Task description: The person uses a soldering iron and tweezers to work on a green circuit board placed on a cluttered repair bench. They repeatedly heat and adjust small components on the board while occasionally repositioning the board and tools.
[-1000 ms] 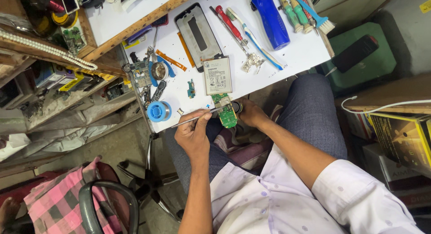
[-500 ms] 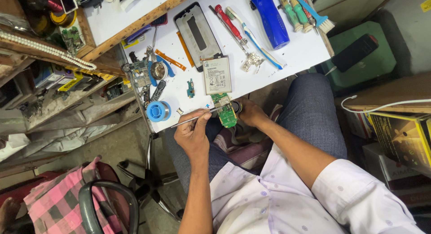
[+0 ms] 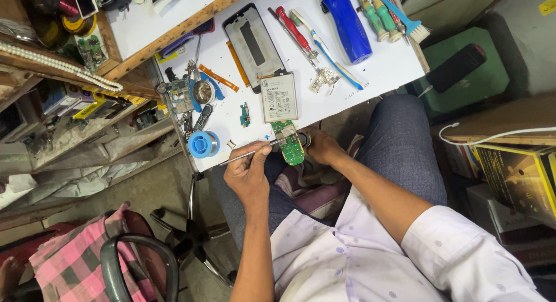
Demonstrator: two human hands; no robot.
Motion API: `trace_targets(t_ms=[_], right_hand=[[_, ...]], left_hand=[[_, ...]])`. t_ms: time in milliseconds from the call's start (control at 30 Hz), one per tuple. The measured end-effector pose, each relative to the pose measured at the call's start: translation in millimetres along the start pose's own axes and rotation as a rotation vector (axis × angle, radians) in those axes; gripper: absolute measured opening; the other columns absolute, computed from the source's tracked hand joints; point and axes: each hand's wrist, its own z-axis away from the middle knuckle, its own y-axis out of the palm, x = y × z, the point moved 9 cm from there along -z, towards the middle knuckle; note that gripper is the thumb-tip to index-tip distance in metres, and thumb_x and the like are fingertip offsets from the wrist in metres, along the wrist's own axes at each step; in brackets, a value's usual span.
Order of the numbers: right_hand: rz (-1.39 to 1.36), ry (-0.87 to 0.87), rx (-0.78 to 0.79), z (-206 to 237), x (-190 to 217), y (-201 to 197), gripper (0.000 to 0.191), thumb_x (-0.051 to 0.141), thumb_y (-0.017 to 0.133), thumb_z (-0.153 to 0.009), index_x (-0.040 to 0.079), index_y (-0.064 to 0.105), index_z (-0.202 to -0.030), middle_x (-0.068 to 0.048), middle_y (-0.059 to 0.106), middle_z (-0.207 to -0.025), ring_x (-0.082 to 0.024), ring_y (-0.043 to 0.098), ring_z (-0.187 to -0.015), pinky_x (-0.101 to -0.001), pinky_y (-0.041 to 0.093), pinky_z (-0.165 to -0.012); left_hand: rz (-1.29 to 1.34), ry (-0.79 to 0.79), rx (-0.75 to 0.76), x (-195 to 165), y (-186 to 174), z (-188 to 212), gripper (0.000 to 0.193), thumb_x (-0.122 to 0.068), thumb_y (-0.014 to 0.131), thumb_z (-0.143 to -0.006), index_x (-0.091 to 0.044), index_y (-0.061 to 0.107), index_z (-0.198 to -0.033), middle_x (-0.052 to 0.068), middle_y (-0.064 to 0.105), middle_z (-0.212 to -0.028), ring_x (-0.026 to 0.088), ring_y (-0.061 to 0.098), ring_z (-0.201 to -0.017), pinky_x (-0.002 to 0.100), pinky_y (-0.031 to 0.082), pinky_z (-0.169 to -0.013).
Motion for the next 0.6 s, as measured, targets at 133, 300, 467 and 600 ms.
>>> trace_targets(t_ms=[133,300,467,600], right_hand=[[0.06,0.011,0.02,0.8,-2.4,0.1,0.054,0.005,0.071,-0.079,0.017,0.068,-0.132,-0.014,0.073,-0.123,-0.031,0.07,-0.115,-0.0391,0.055,-0.095],[-0.007,0.054,0.016,0.4,-5.4,0.1,0.057,0.01,0.076,-0.077,0.016,0.064,-0.132,-0.014,0.072,-0.125,-0.029,0.069,-0.117,-0.0372,0.054,-0.098],[-0.005,0.057,0.02,1.3,-5.4,1.6,0.056,0.01,0.077,-0.078,0.017,0.065,-0.132,-0.014,0.072,-0.126,-0.028,0.068,-0.118,-0.0366,0.053,-0.099],[-0.015,0.057,0.022,1.0,-6.3,2.1,0.056,0.01,0.078,-0.077,0.017,0.065,-0.131,-0.013,0.072,-0.125,-0.028,0.069,-0.117,-0.0367,0.053,-0.098]], left_hand=[[-0.011,0.008,0.009,-2.3,0.2,0.8,0.016,0.01,0.076,-0.09,0.003,0.067,-0.101,0.015,0.076,-0.101,0.017,0.074,-0.095,0.027,0.06,-0.089],[-0.025,0.016,0.01,-4.2,1.8,0.9,0.015,0.009,0.077,-0.09,0.003,0.067,-0.101,0.016,0.076,-0.101,0.017,0.074,-0.095,0.027,0.06,-0.088],[-0.011,0.012,0.011,-4.7,1.6,0.7,0.015,0.008,0.077,-0.091,0.002,0.067,-0.101,0.016,0.076,-0.101,0.017,0.074,-0.095,0.027,0.06,-0.089],[-0.026,0.011,0.012,-3.6,0.9,1.3,0.015,0.008,0.077,-0.09,0.002,0.067,-0.101,0.015,0.076,-0.102,0.017,0.074,-0.096,0.027,0.06,-0.089]])
